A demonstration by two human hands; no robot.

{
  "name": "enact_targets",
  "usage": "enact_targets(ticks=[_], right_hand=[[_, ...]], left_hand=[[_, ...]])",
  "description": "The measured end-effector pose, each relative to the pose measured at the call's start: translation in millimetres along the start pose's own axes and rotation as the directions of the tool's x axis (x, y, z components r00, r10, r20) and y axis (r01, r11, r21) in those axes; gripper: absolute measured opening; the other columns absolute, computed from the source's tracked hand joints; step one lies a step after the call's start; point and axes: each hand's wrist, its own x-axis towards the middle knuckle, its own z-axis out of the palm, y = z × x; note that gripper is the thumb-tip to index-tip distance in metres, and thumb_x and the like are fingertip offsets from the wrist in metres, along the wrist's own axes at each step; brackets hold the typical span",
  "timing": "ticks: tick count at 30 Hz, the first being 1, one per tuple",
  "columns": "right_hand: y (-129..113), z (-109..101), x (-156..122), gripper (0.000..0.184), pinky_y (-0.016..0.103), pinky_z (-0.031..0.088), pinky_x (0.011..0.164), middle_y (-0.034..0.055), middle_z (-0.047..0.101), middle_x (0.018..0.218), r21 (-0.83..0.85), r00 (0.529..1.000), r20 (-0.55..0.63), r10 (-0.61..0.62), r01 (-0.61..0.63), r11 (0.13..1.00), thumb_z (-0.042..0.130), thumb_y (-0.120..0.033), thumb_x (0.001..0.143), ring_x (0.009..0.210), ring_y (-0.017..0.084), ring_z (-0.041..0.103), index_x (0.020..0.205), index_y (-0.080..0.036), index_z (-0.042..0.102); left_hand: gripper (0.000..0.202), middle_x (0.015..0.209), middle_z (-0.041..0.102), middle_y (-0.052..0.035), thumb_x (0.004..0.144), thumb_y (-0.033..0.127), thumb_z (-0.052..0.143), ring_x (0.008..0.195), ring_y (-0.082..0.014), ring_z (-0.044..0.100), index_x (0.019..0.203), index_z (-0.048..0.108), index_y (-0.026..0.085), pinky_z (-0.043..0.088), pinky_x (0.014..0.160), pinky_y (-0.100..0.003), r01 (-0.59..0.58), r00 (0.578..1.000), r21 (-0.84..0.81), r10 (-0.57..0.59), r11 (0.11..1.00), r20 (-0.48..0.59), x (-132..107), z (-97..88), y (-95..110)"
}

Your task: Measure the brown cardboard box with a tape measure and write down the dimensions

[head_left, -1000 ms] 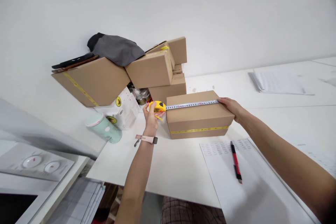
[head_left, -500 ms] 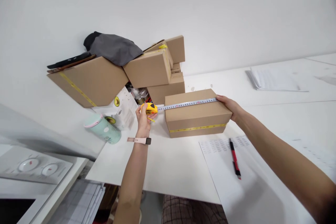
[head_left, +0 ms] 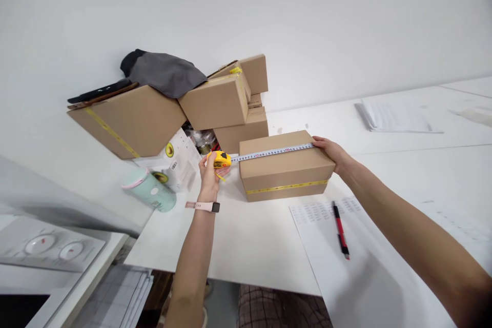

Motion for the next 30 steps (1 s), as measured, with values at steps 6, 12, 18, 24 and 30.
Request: enact_targets(ticks=[6,12,18,24,30], right_hand=[[1,0,3,0.041,0.028,0.056,0.054,0.0063,0.072,0.099,0.087,0.997,-0.021,0.078,-0.076,0.993,0.067,-0.019,0.078,0.071,0.019,0.068,0.118,-0.022,0.064],[-1,1,-1,0.029,0.028,0.055,0.055,0.0057,0.073,0.09,0.095,0.995,-0.043,0.088,-0.084,0.992,0.069,-0.018,0.078,0.068,0.018,0.067,0.106,-0.02,0.07],[-5,1,-8,0.018,0.028,0.054,0.055,0.0081,0.073,0.09,0.015,0.992,-0.106,0.07,-0.069,0.997,0.071,-0.019,0.079,0.07,0.018,0.066,0.096,-0.017,0.071],[-4,0,-8,0.02,0.029,0.053,0.062,0.0062,0.072,0.088,-0.293,0.957,-0.211,-0.202,0.135,0.947,0.081,-0.032,0.071,0.072,0.017,0.065,0.079,-0.02,0.068],[-12,-1,-11,0.021,0.037,0.05,0.072,0.0074,0.075,0.085,-0.706,0.905,-0.173,-0.388,0.16,0.69,0.075,-0.045,0.077,0.084,0.026,0.066,0.081,-0.024,0.076]], left_hand=[[0.059,0.083,0.072,-0.0033,0.072,0.047,0.081,0.058,-0.0221,0.072,0.118,0.053,0.023,0.059,0.061,-0.038,0.012,0.999,0.058,-0.01,0.998,-0.045,-4,-0.4,1],[0.059,0.087,0.072,-0.0043,0.073,0.046,0.08,0.059,-0.0227,0.072,0.12,0.052,0.023,0.059,0.06,-0.037,0.009,0.998,0.083,-0.004,0.997,-0.06,-4,-1.6,0],[0.058,0.087,0.072,-0.004,0.074,0.045,0.079,0.057,-0.0214,0.071,0.12,0.052,0.023,0.058,0.061,-0.037,0.005,0.998,0.076,0.0,0.997,-0.063,-4,-2.4,3],[0.056,0.085,0.07,-0.0042,0.074,0.046,0.078,0.062,-0.0243,0.073,0.117,0.05,0.024,0.061,0.068,-0.043,0.025,0.999,0.026,-0.024,0.999,-0.031,-8,-0.5,4],[0.057,0.088,0.069,-0.0036,0.074,0.045,0.081,0.066,-0.0265,0.075,0.116,0.047,0.026,0.062,0.071,-0.046,0.029,1.0,-0.012,-0.029,1.0,-0.009,-12,3.2,1]])
